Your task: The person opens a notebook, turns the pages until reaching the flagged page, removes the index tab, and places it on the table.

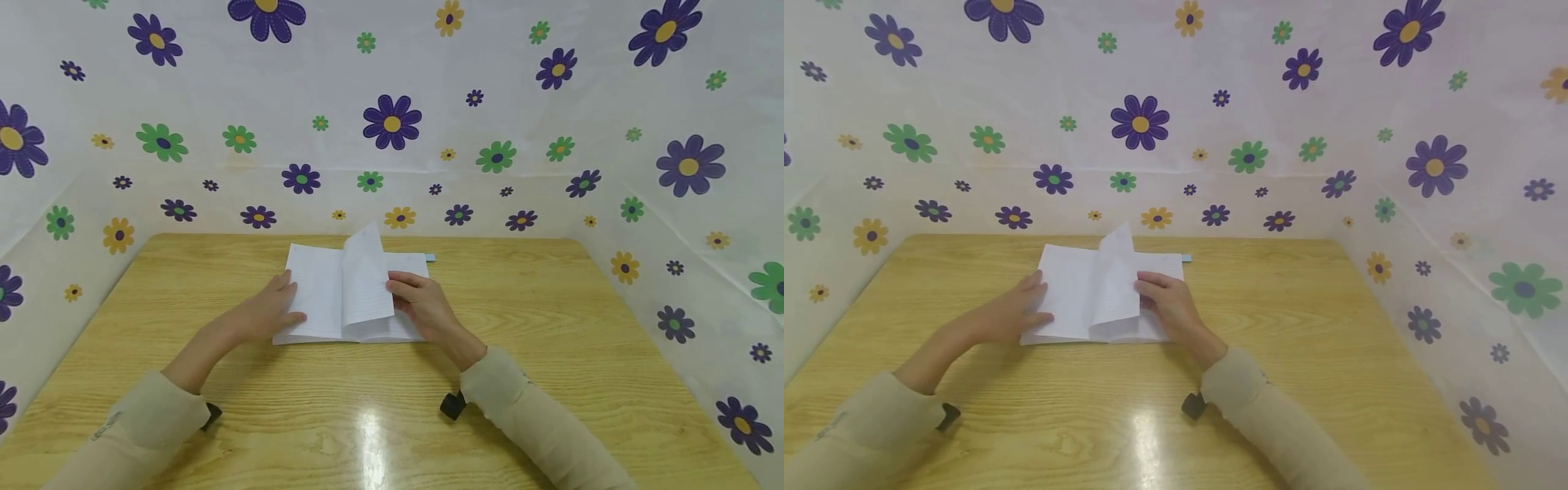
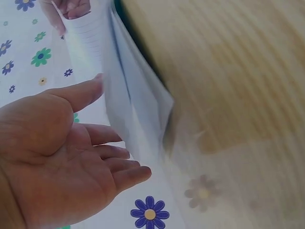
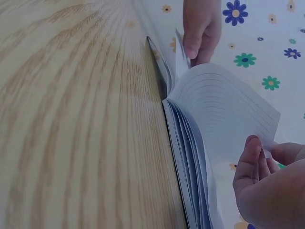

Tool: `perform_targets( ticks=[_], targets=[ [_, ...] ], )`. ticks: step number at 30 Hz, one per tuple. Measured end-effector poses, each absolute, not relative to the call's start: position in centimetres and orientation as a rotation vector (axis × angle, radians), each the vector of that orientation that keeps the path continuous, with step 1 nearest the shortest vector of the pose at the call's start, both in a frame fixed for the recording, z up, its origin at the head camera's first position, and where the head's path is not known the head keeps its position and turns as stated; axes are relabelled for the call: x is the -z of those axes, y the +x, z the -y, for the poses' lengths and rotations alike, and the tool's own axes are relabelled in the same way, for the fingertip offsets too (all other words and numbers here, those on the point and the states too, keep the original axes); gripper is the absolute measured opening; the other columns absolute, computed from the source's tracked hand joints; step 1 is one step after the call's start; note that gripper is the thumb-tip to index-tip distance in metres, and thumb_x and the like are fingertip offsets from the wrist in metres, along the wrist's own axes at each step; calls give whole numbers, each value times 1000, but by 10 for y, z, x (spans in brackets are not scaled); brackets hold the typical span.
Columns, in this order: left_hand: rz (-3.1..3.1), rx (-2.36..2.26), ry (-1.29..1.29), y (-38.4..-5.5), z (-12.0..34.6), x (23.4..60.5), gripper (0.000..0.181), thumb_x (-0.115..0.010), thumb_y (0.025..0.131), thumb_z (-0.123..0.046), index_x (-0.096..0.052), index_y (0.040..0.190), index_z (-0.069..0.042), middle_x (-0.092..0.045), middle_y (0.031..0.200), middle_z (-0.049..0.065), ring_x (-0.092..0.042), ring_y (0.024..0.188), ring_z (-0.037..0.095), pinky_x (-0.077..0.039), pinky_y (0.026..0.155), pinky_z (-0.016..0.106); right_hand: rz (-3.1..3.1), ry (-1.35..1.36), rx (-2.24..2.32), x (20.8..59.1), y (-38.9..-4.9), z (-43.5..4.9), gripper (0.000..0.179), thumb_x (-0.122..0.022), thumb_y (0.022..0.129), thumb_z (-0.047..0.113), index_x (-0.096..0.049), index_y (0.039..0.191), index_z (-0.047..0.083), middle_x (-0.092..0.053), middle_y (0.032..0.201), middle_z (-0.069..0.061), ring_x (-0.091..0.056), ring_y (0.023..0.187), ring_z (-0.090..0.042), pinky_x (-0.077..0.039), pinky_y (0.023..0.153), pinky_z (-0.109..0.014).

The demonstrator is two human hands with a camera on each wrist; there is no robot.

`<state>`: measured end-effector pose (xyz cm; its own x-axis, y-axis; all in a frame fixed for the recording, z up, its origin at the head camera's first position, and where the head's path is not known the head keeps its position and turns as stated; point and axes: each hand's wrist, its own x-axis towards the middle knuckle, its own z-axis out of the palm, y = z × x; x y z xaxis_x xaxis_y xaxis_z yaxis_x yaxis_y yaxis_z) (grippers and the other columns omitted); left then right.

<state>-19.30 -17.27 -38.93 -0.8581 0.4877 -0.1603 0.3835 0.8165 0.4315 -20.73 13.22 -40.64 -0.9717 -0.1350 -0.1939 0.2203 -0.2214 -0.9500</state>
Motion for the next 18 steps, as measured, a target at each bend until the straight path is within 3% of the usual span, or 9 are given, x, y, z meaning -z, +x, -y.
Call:
perform_targets(
  ticks=[9, 18],
  targets=[
    [-2781, -634, 618, -193, 173, 372, 76, -58, 107, -33, -27, 154, 18, -12, 165, 37, -17, 151, 52, -21, 120, 62, -1770, 39, 2320, 408, -207, -123, 33, -65, 100, 1, -63, 131, -11, -71, 103, -6, -64, 83, -17, -56, 74, -24],
    [-2863, -704, 692, -190, 167, 357, 69, -56, 108, -30, -30, 155, 14, -18, 166, 31, -22, 151, 49, -23, 121, 61, -1748, 11, 2343, 409, -207, -114, 33, -64, 101, 2, -63, 132, -10, -71, 113, -9, -66, 88, -18, -56, 77, -25]
  ],
)
